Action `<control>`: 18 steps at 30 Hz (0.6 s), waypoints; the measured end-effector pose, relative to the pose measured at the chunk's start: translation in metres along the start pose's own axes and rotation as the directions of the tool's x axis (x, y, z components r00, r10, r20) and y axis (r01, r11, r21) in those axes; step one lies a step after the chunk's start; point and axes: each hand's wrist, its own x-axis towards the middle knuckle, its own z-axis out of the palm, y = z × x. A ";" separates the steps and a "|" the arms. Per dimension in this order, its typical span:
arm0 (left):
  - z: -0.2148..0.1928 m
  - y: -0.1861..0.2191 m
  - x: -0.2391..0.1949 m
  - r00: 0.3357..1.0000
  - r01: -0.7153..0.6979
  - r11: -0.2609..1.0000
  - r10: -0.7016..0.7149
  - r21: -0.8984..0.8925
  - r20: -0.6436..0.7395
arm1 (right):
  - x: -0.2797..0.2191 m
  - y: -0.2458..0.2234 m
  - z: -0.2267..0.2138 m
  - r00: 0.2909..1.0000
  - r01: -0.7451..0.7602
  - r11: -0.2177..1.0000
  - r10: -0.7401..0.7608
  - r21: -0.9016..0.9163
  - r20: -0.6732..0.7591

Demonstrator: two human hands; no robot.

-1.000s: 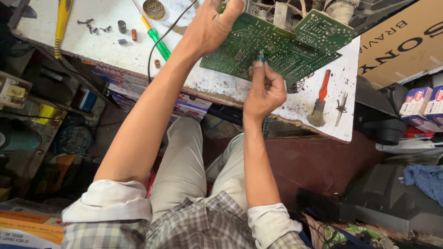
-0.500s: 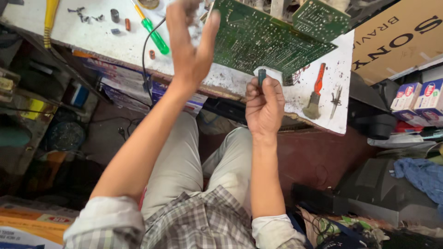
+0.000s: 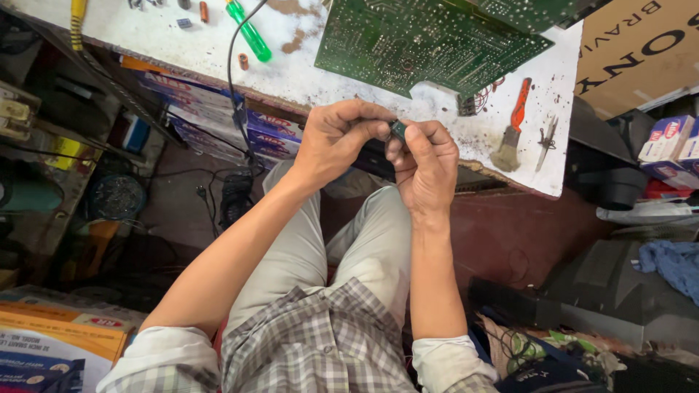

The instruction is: The person is repairing an electronic device, likely a television. They use a soldering iron to work on a green circuit board and then install a small cylindrical component into the device's chassis.

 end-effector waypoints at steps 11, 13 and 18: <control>-0.001 0.006 -0.006 0.999 0.049 0.998 -0.049 -0.035 0.001 | -0.002 -0.005 -0.010 0.992 0.023 0.994 -0.009 -0.111 0.127; -0.002 0.006 -0.006 0.998 0.060 0.998 -0.060 -0.036 0.015 | -0.002 -0.007 -0.013 0.992 0.002 0.991 0.014 -0.132 0.122; -0.003 -0.001 -0.002 0.995 0.096 0.994 -0.097 -0.058 -0.009 | 0.000 -0.003 -0.013 0.993 0.013 0.994 0.000 -0.112 0.120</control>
